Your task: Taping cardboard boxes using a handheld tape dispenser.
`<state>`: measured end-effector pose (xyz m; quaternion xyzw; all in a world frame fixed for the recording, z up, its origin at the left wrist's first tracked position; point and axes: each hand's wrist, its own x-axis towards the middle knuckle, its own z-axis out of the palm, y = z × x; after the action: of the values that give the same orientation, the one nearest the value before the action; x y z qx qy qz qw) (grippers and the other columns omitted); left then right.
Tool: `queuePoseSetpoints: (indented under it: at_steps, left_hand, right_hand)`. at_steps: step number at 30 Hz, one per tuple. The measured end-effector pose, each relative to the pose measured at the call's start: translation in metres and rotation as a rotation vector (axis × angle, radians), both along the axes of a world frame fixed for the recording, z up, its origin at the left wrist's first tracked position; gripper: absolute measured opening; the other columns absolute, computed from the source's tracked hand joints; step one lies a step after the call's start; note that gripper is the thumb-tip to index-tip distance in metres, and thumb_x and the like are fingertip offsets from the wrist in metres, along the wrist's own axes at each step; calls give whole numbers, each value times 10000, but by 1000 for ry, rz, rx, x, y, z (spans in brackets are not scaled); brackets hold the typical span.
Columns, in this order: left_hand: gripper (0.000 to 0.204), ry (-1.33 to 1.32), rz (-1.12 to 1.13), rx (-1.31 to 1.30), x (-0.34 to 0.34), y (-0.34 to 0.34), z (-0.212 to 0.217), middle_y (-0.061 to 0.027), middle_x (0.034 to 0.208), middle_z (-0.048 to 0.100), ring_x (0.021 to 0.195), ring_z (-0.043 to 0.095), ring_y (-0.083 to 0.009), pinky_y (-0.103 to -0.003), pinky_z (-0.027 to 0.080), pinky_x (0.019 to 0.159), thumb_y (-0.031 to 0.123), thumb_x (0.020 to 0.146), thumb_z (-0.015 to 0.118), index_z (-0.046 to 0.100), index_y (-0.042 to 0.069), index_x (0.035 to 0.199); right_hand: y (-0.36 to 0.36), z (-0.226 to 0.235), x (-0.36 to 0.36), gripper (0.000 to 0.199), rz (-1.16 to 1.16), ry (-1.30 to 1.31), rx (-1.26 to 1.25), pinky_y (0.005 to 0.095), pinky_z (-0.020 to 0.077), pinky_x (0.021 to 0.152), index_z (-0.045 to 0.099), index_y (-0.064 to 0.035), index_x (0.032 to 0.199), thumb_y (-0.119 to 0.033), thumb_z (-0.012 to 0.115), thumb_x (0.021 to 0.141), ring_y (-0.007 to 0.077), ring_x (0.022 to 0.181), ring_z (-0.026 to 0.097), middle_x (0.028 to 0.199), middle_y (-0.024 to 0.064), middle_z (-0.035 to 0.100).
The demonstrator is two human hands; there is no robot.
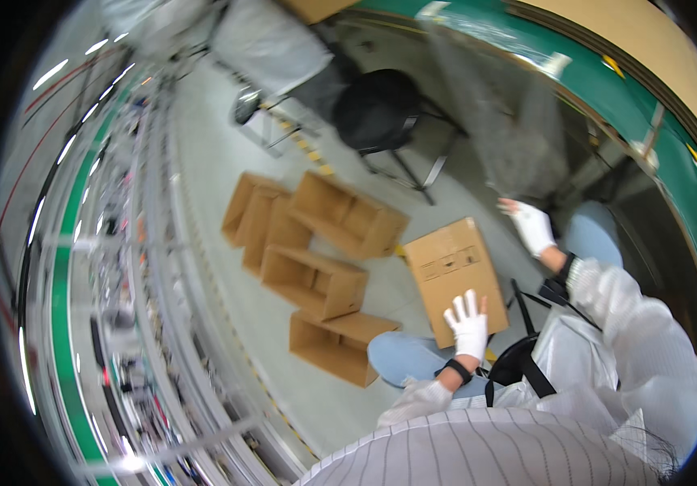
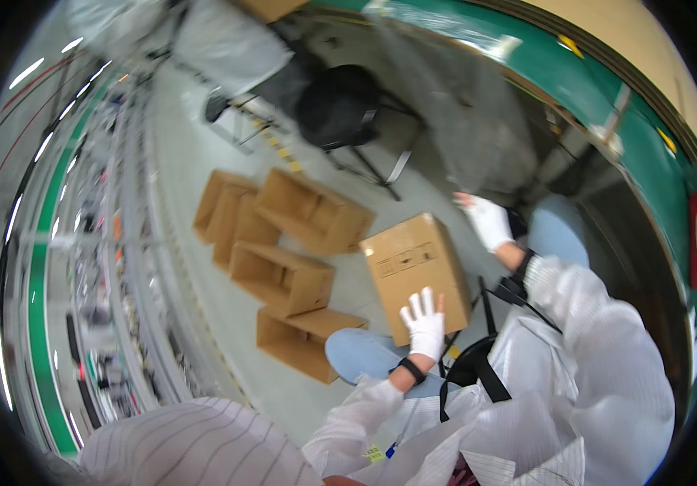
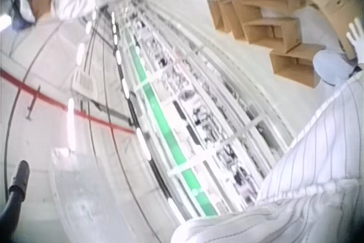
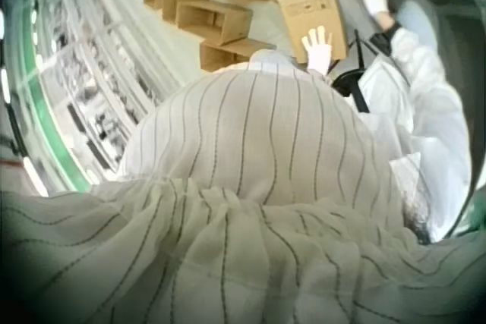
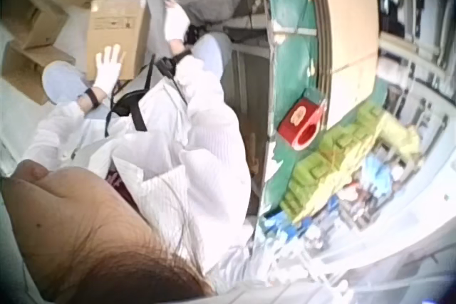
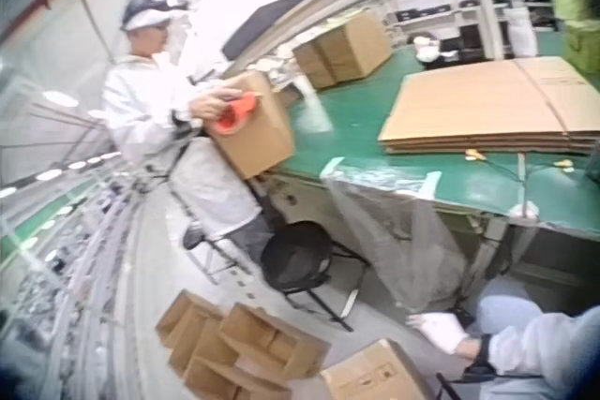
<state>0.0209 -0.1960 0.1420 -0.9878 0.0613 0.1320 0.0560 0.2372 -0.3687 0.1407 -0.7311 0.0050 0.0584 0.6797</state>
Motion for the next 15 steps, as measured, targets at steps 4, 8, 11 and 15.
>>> queuePoseSetpoints:
  at_steps: [4,8,11,15]
  left_hand:
    - [555,-241,-180,-54,39,12,8,-154,1435,371,1279,369,-435,-692,241,994,161,864,478,392,69,1405]
    - [546,-384,-119,2,70,79,36,-175,1410,400,1291,379,-387,-610,258,1037,107,860,472,375,-14,1383]
    - [540,-376,-34,-92,77,108,91,-181,1407,405,1288,394,-365,-557,277,1051,80,850,480,382,-20,1372]
    - [622,-761,198,-413,30,164,160,-188,1388,452,1287,429,-338,-463,297,1095,-117,771,449,399,13,1377]
  right_hand:
    - [-32,-6,-14,410,-101,81,147,283,430,944,595,9,1226,-305,467,996,174,1034,618,1150,114,659]
    - [-51,-23,-8,399,-118,37,286,303,426,963,554,9,1273,-245,426,992,228,1058,614,1190,173,628]
    - [-87,-67,5,416,-180,107,374,338,424,989,523,-9,1306,-249,394,992,265,1100,595,1237,191,593]
    - [-83,-83,12,412,-148,171,476,354,432,986,521,-11,1303,-245,405,985,273,1101,591,1234,191,591]
